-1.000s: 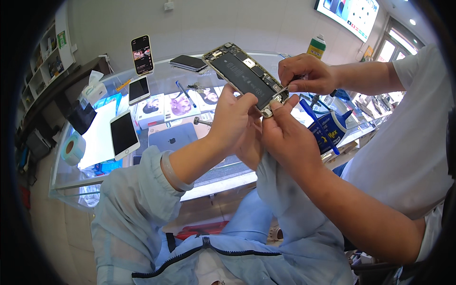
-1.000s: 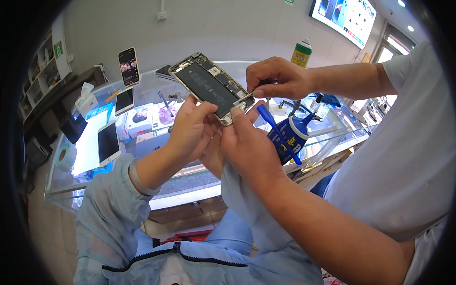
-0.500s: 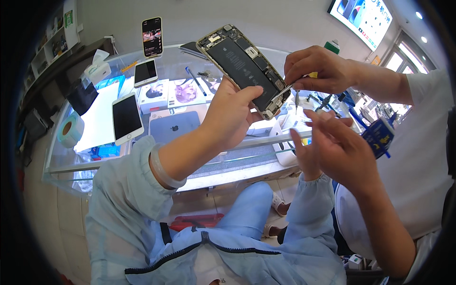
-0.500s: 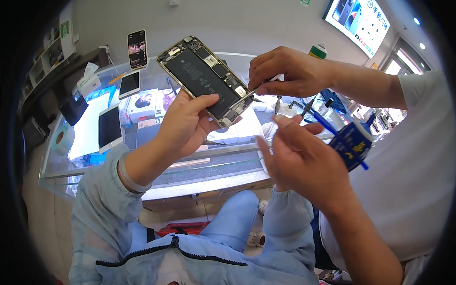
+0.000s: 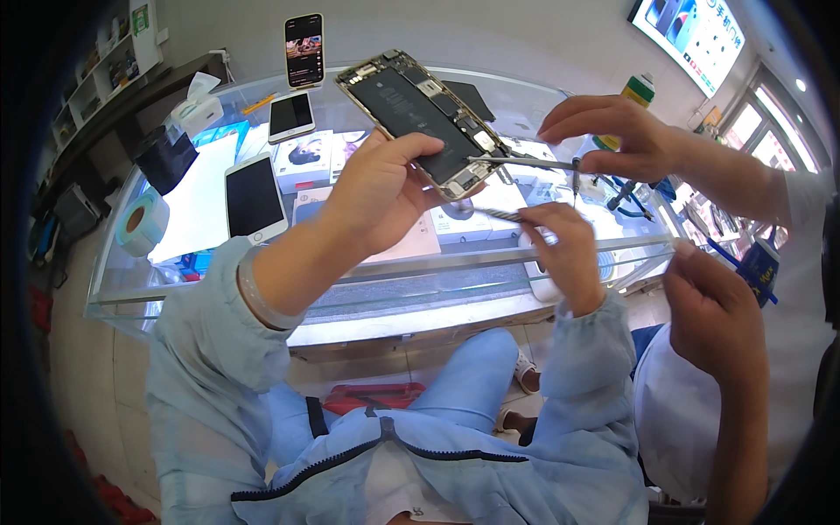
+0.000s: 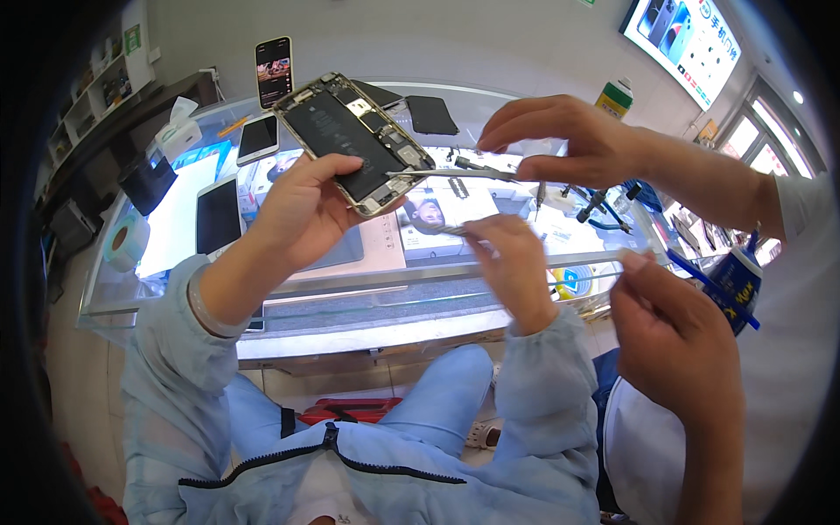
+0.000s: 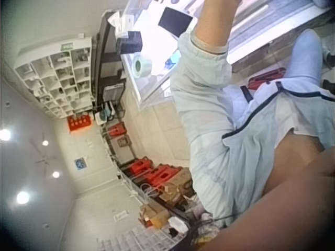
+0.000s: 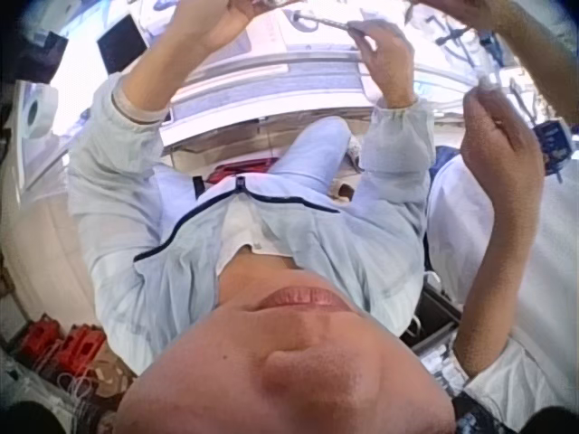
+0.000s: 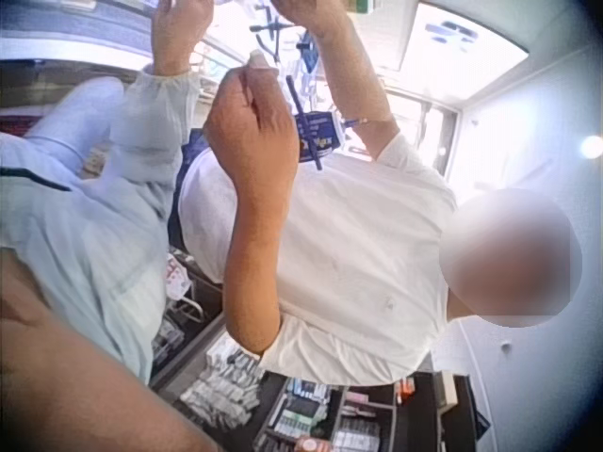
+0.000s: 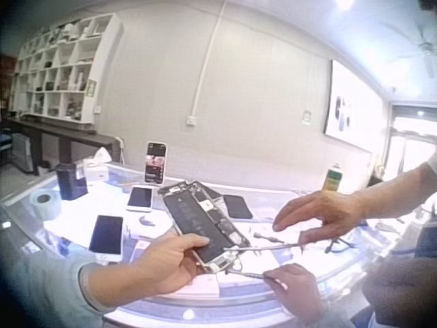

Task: The person holds a disassembled smartphone and uses a metal spudger to pry and lift internal components near the battery and bottom edge. They rotate the device to access different sides and continue prying along the frame while working on their lap.

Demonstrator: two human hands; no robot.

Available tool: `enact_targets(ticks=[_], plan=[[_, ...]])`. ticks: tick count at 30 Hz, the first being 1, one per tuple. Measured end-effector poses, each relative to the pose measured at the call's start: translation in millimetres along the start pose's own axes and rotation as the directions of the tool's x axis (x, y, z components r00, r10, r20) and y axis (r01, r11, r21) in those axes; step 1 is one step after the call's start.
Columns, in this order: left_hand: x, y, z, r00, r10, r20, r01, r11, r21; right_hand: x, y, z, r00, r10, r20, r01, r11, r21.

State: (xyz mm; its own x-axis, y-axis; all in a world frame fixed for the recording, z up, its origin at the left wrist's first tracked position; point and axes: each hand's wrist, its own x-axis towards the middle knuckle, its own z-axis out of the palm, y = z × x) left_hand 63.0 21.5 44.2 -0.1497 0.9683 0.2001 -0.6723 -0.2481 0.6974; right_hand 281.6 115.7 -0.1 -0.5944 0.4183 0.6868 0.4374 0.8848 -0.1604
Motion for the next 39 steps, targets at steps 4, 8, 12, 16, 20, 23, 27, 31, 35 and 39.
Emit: enact_targets(ticks=[4, 8, 12, 16, 20, 23, 27, 31, 35, 39], plan=[[-3.9, 11.3, -7.2, 1.0, -0.007, -0.01, 0.007, 0.999, 0.047, -2.3, 44.9, -12.3, 0.986, 0.166, 0.016, -0.165, 0.984, -0.068], [-6.5, 15.4, -13.0, 0.992, -0.122, -0.045, 0.119, 0.991, -0.069, 0.7, 59.4, -6.6, 0.989, 0.14, 0.056, -0.13, 0.981, -0.147], [-12.9, 16.7, -27.0, 0.976, -0.191, -0.105, 0.179, 0.977, -0.112, 20.5, 1.4, -2.6, 0.961, 0.125, 0.245, -0.265, 0.663, 0.7], [-14.8, 20.9, -33.8, 0.98, -0.14, -0.138, 0.144, 0.99, 0.013, 28.8, -47.1, 3.5, 0.749, -0.105, 0.655, -0.582, 0.371, 0.724], [-23.1, 42.2, -54.9, 0.998, -0.06, -0.032, 0.063, 0.992, 0.11, 61.5, -52.0, 10.8, 0.626, -0.097, 0.774, -0.728, 0.283, 0.624], [-29.6, 63.5, -60.9, 0.995, -0.096, 0.036, 0.091, 0.988, 0.121, 90.8, -44.4, 19.0, 0.659, -0.163, 0.734, -0.59, 0.492, 0.64], [-33.9, 79.5, -83.0, 0.997, -0.08, 0.016, 0.075, 0.976, 0.205, 123.5, -47.5, 36.9, 0.732, -0.251, 0.634, -0.324, 0.691, 0.647], [-34.3, 85.5, -101.2, 0.992, -0.119, 0.031, 0.108, 0.967, 0.233, 129.9, -55.9, 52.8, 0.759, -0.285, 0.585, -0.223, 0.731, 0.645], [-41.3, 82.4, -106.1, 0.985, -0.163, -0.065, 0.173, 0.958, 0.23, 118.5, -63.6, 62.9, 0.857, -0.31, 0.412, 0.001, 0.8, 0.6], [-47.4, 76.5, -116.1, 0.98, -0.199, 0.008, 0.195, 0.965, 0.175, 111.4, -66.1, 65.3, 0.821, -0.41, 0.397, 0.195, 0.856, 0.479]])
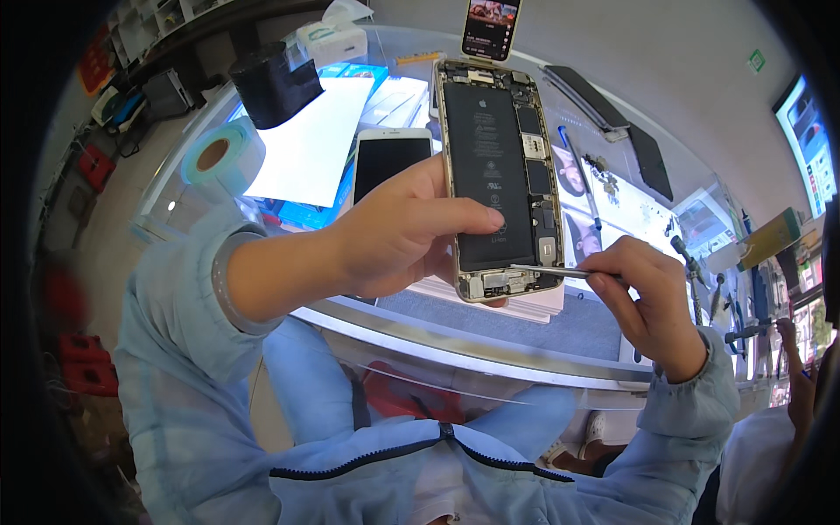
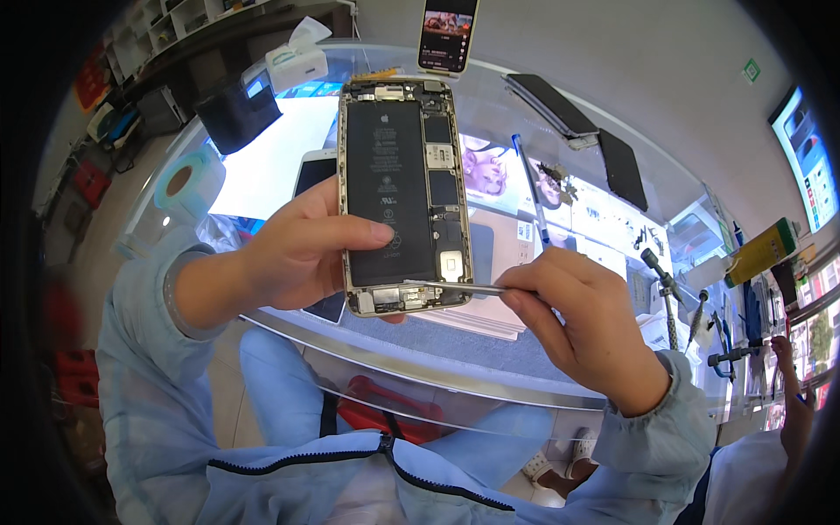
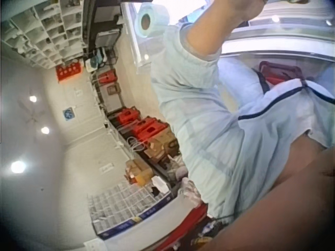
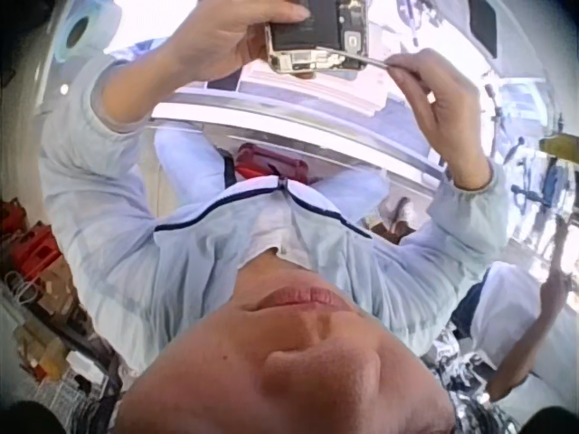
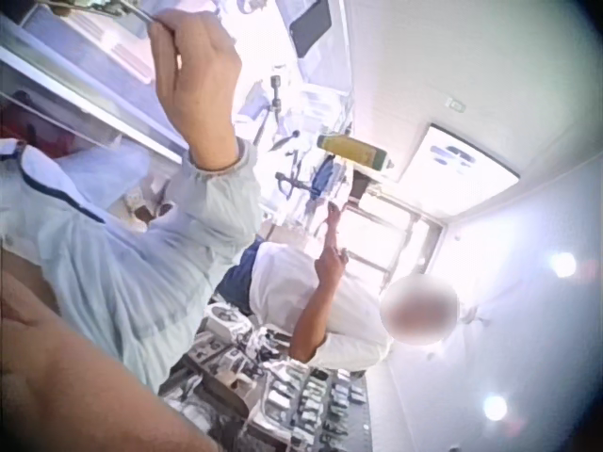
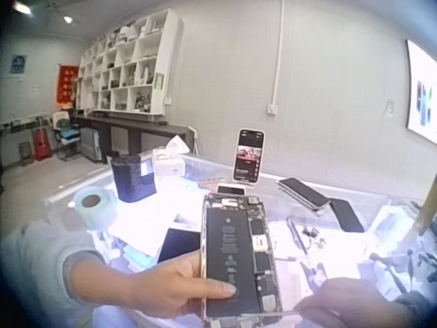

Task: The person holds a disassembled smartphone and uses a metal spudger to pry and lift internal components near the battery and bottom edge. They rotate the device to access different sides and continue prying along the frame while working on their lap.

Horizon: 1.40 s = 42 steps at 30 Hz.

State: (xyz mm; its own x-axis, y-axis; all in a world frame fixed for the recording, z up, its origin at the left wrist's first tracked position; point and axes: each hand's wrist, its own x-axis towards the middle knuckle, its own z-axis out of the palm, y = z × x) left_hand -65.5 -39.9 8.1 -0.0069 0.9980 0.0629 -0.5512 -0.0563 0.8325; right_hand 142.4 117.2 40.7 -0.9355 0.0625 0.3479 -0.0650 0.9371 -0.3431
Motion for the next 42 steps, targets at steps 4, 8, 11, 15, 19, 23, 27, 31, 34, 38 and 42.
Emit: enact_targets(ticks=[4, 8, 11, 15, 19, 23, 27, 31, 34, 38, 42], plan=[[0.7, -0.3, 3.3, 0.999, -0.006, -0.054, 0.009, 0.998, 0.065, -5.7, -1.3, 5.3, 0.999, 0.021, -0.048, -0.019, 0.999, 0.041], [1.4, -2.9, 4.8, 0.999, 0.003, -0.049, -0.001, 0.999, 0.05, -5.9, -9.6, 9.3, 0.993, 0.026, -0.118, -0.023, 0.999, 0.029], [1.1, -2.0, 3.5, 0.999, 0.009, -0.037, -0.006, 0.997, 0.078, -8.3, -4.7, 8.5, 0.998, -0.028, -0.057, 0.023, 0.997, -0.077], [-1.6, -3.7, 3.1, 0.999, -0.004, -0.039, 0.006, 0.998, 0.068, -8.7, -3.4, 11.3, 0.995, -0.071, -0.069, 0.068, 0.997, -0.048], [-2.0, -4.1, 3.1, 0.998, -0.055, -0.033, 0.057, 0.995, 0.076, -11.8, -4.9, 13.5, 0.989, -0.107, -0.105, 0.095, 0.989, -0.111], [-1.3, -5.6, 8.8, 0.996, -0.075, -0.051, 0.079, 0.994, 0.077, -12.7, -1.1, 16.0, 0.987, -0.091, -0.132, 0.073, 0.988, -0.137], [-3.7, -5.1, 10.1, 0.996, -0.077, -0.053, 0.078, 0.997, 0.025, -7.6, -1.3, 18.6, 0.983, -0.159, -0.094, 0.145, 0.979, -0.144], [-0.6, -4.3, 6.8, 0.994, -0.094, -0.049, 0.095, 0.995, 0.026, -9.5, 1.5, 15.4, 0.991, -0.13, -0.038, 0.126, 0.986, -0.107], [-1.4, -4.6, 7.2, 0.996, -0.083, -0.04, 0.084, 0.996, 0.034, -12.6, -3.3, 12.9, 0.993, -0.117, 0.002, 0.117, 0.989, -0.089], [-0.8, -5.3, 8.4, 0.996, -0.086, -0.016, 0.086, 0.996, 0.024, -12.3, -5.0, 13.2, 0.981, -0.176, -0.076, 0.163, 0.975, -0.154], [0.1, -5.3, 7.1, 0.997, -0.066, -0.027, 0.068, 0.996, 0.06, -11.5, -10.0, 14.2, 0.986, -0.137, -0.092, 0.123, 0.983, -0.136]])
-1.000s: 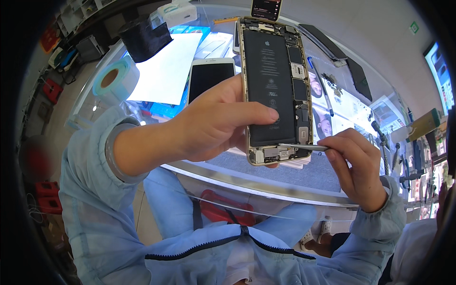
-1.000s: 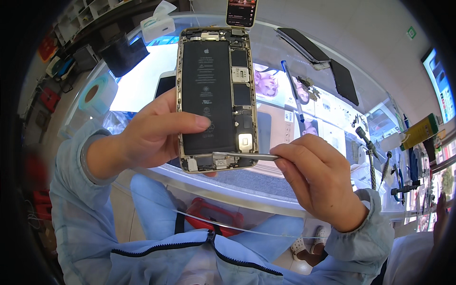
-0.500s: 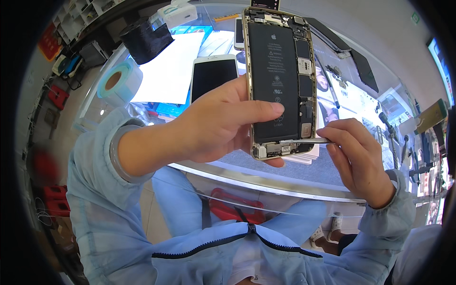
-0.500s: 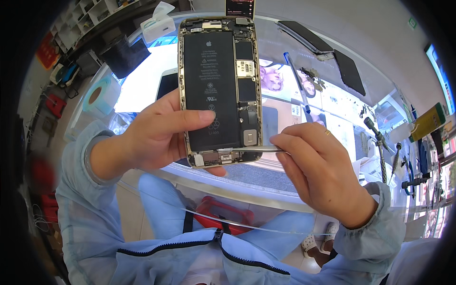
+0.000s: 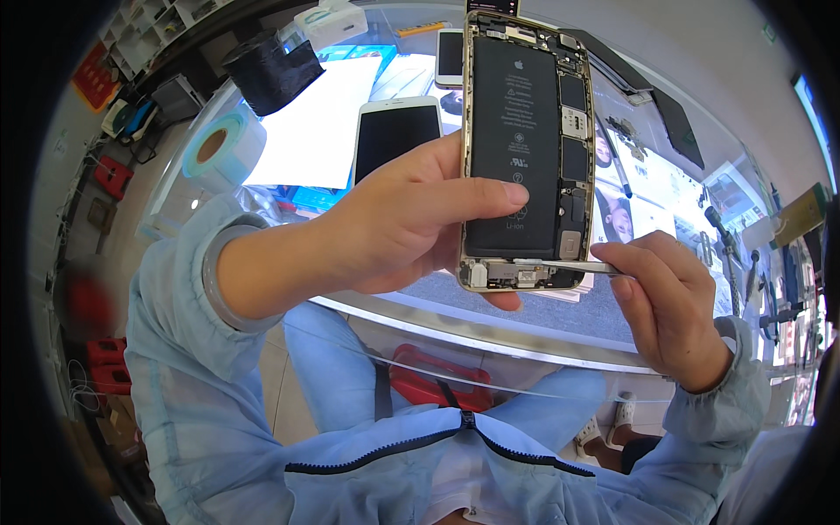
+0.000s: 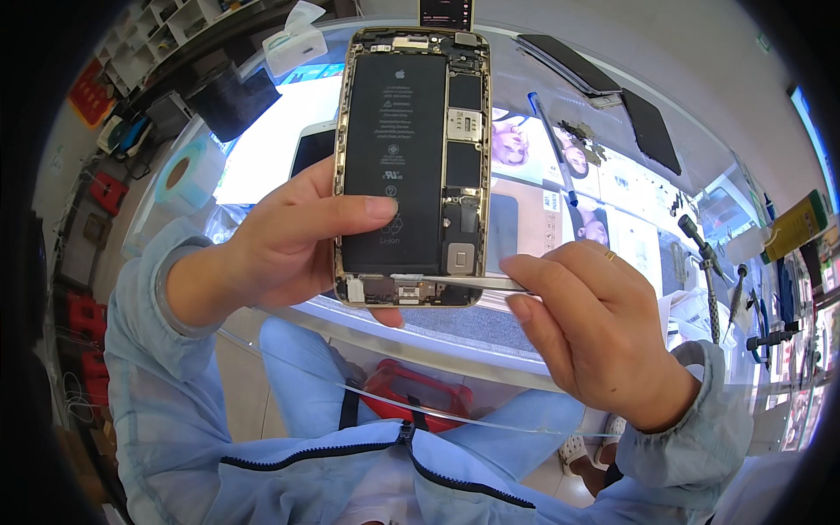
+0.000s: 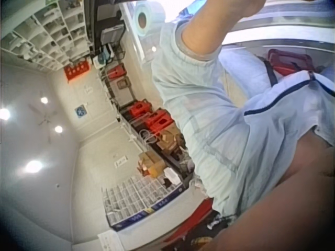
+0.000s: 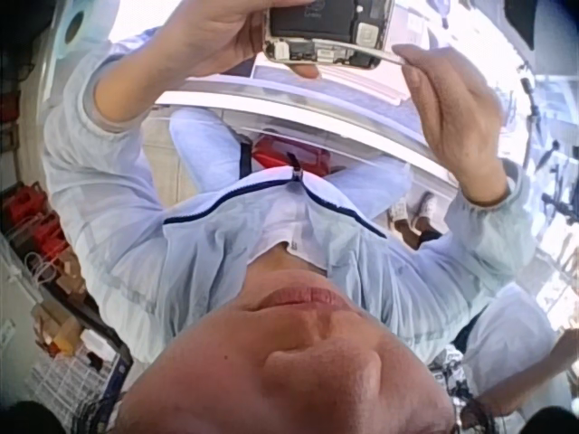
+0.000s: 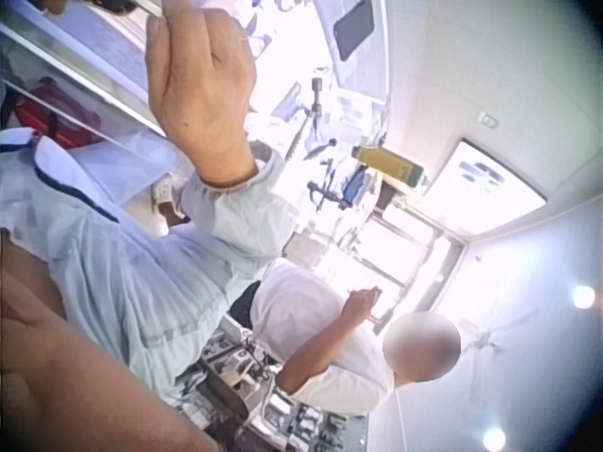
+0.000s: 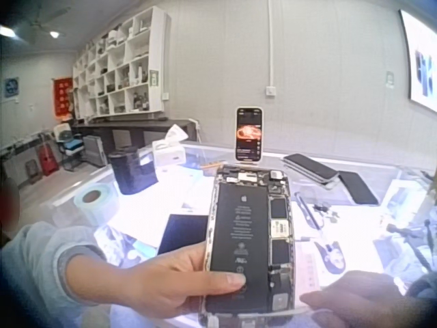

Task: The person holds a disassembled smartphone and uses a metal spudger to pry and lift internal components near the battery and bottom edge. They rotate the device to access different sides and continue prying along the frame while working on their lap.

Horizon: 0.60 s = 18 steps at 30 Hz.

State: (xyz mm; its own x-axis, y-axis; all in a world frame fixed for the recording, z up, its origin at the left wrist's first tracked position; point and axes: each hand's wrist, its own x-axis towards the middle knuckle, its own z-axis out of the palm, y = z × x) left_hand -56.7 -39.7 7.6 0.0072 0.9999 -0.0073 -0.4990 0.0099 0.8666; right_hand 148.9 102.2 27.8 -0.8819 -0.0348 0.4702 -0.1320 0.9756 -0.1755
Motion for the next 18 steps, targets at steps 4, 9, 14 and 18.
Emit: enact_targets(ticks=[4, 9, 14, 18], plan=[[-1.4, -0.3, -0.9, 1.0, 0.009, 0.029, -0.009, 1.0, -0.009, -2.5, 3.6, 2.4, 1.0, 0.012, 0.006, -0.012, 1.0, 0.013], [0.2, -1.8, -2.3, 1.0, 0.012, 0.026, -0.011, 1.0, -0.029, -5.2, 2.6, 5.7, 0.999, 0.047, -0.013, -0.047, 0.998, 0.051], [-1.4, -2.1, -1.1, 0.998, 0.038, 0.042, -0.039, 0.999, 0.007, -2.1, -0.5, 5.0, 0.996, 0.091, -0.011, -0.089, 0.992, 0.092], [-0.8, -3.1, -1.7, 0.998, 0.043, 0.037, -0.045, 0.997, 0.061, -2.7, 1.9, 7.8, 0.993, 0.105, 0.045, -0.109, 0.989, 0.099]])
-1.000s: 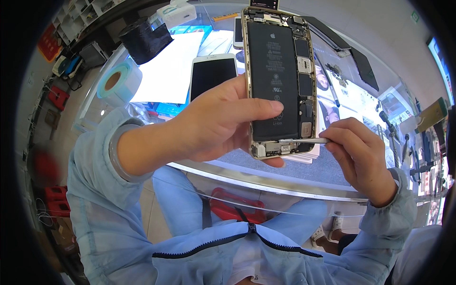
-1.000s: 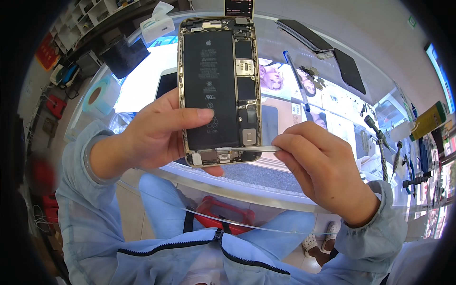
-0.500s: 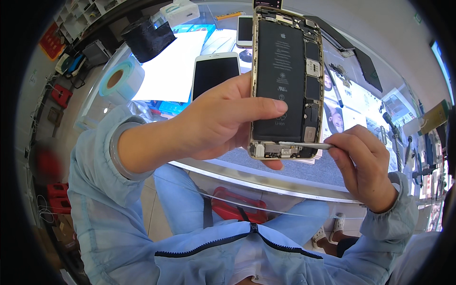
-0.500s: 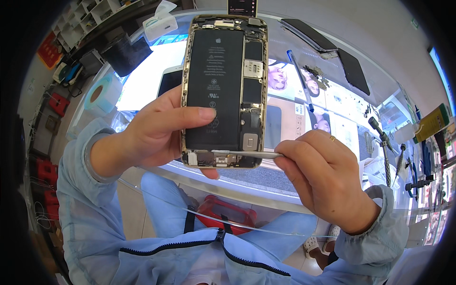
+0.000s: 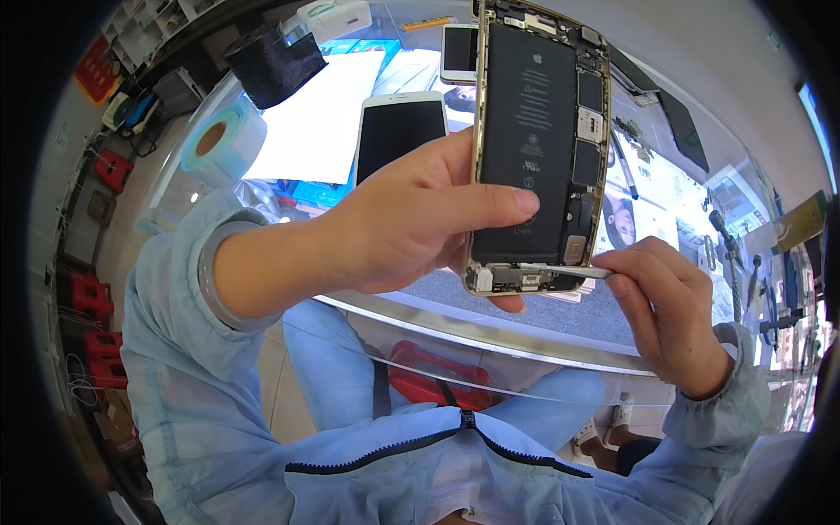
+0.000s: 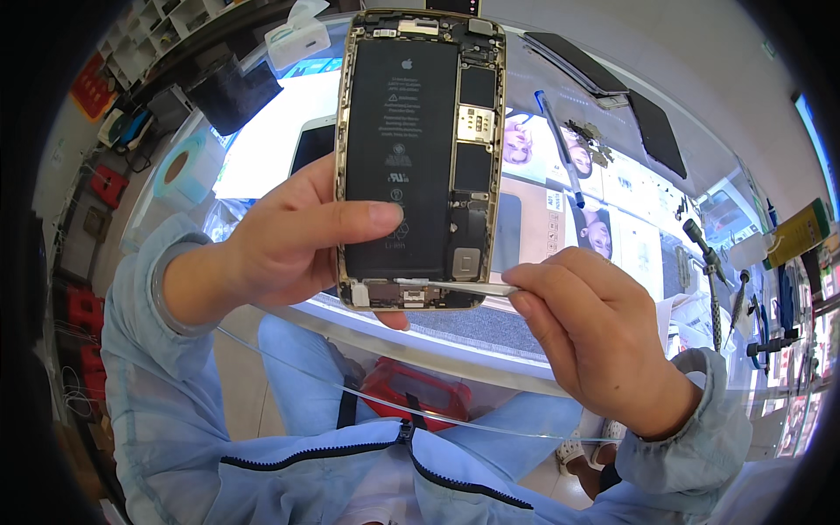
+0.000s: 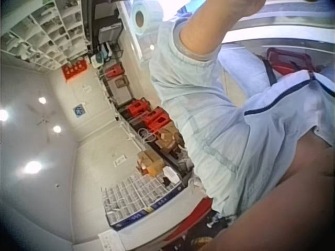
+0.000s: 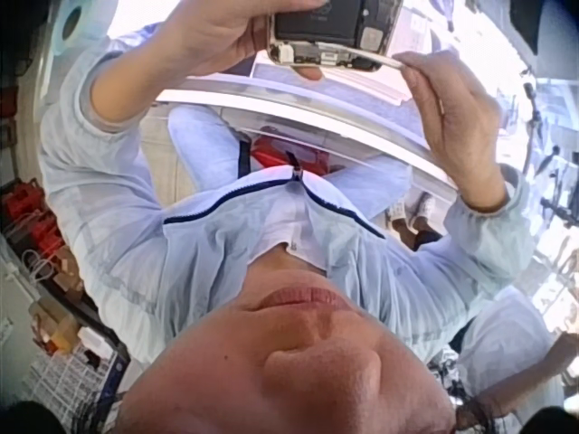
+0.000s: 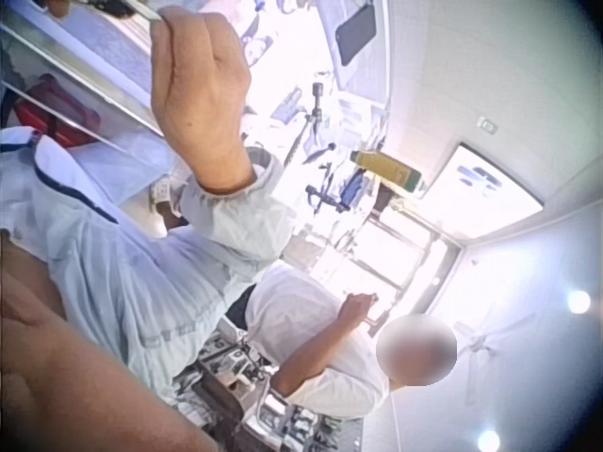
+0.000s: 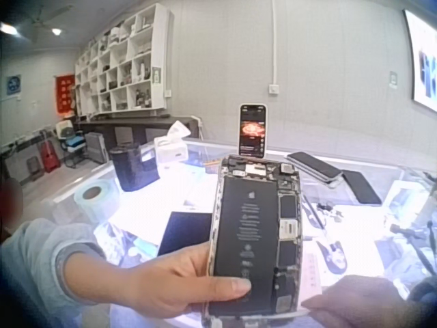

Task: The person holds a disassembled smartphone and uses a metal spudger to pry and lift internal components near the battery and bottom edge. They rotate the device to access different sides and continue prying along the frame while working on their lap.

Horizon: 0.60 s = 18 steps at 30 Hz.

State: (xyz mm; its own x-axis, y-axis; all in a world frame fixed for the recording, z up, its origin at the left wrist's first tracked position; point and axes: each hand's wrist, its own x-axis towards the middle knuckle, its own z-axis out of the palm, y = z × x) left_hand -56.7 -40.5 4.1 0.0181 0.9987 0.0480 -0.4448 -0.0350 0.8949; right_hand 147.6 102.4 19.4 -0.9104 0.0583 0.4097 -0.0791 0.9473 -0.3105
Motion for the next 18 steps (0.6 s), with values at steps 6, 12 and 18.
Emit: enact_targets(ticks=[6, 12, 18], plan=[[-1.5, 0.8, 3.3, 1.0, 0.002, -0.006, -0.002, 1.0, -0.014, -1.1, 2.4, -3.7, 1.0, -0.015, 0.021, 0.014, 0.999, 0.048], [-1.7, 1.7, 3.2, 1.0, 0.006, -0.003, -0.006, 1.0, -0.003, -3.3, -1.4, -2.1, 0.994, -0.004, -0.105, 0.005, 1.0, 0.007], [-0.5, 1.6, 2.5, 1.0, 0.02, -0.007, -0.02, 1.0, 0.013, 1.1, -4.6, -2.8, 0.996, 0.045, -0.08, -0.04, 0.997, 0.068]])
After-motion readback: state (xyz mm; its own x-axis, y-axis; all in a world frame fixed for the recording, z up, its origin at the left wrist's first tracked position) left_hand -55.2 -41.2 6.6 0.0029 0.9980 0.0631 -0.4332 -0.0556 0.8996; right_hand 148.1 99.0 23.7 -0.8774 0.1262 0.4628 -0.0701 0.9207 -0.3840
